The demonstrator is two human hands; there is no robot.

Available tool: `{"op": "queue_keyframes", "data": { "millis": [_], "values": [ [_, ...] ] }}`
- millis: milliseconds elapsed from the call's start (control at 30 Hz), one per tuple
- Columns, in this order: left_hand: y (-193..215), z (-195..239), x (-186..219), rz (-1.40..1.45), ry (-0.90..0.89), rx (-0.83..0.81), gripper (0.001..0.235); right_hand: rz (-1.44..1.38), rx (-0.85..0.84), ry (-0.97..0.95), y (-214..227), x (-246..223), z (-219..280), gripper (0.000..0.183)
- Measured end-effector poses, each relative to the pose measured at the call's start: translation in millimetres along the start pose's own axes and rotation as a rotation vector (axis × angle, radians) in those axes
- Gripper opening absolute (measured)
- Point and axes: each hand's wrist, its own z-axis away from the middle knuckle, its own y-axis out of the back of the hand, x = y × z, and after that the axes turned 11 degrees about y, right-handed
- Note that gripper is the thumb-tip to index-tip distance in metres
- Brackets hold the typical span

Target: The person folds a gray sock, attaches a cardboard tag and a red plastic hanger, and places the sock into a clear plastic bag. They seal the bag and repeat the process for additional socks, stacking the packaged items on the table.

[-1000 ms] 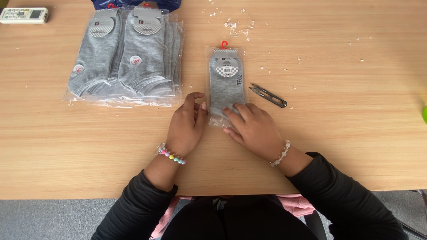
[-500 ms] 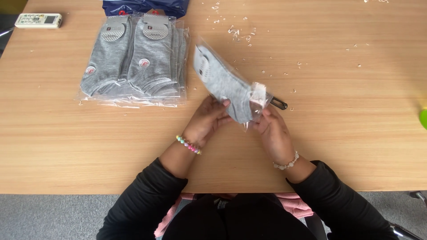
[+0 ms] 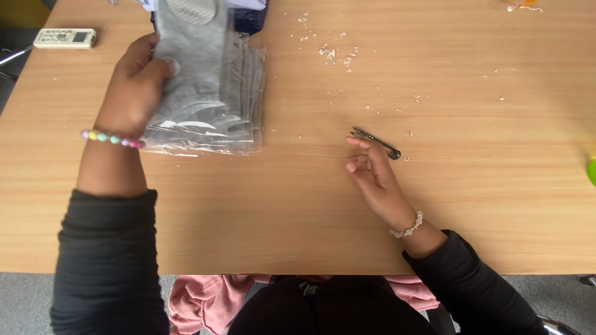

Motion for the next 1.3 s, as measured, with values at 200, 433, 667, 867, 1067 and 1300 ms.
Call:
{"op": "queue_keyframes", "data": {
  "millis": [200,433,667,867,1067,1300],
  "values": [
    [28.5,-5.8,-1.2,-0.177,0.278,0.041,0.047,0.069,-0.039,0.052,-1.3,-14.2,1.9,0.046],
    [36.1,-13.1,-5.7,-0.362,0.448,0.122,0.07,0.094,-0.081,0.068,-1.0,-14.6,-1.3,0.046],
    [35.9,-37.5,36.6,-0.401,0.521,0.184,0.081,0.163,-0.071,0.034,-2.2,-11.6,-2.3,0.045],
    [69.0,-177.7,-51.9,-0.063,0.584,0.485,0.106,0.226,-0.109,-0.011,-2.4,-12.7,-4.9,0.047],
    [26.5,-163.6,7.4,0.464,0.627,0.427,0.022,0.246,-0.142,0.017,2.3,-0.6,-8.0,0.05],
    [14.8,-184.8,12.9,0.382,0.236,0.428,0.04,0.225,-0.15,0.025,6.8,-5.3,-8.6,0.049]
  ]
}}
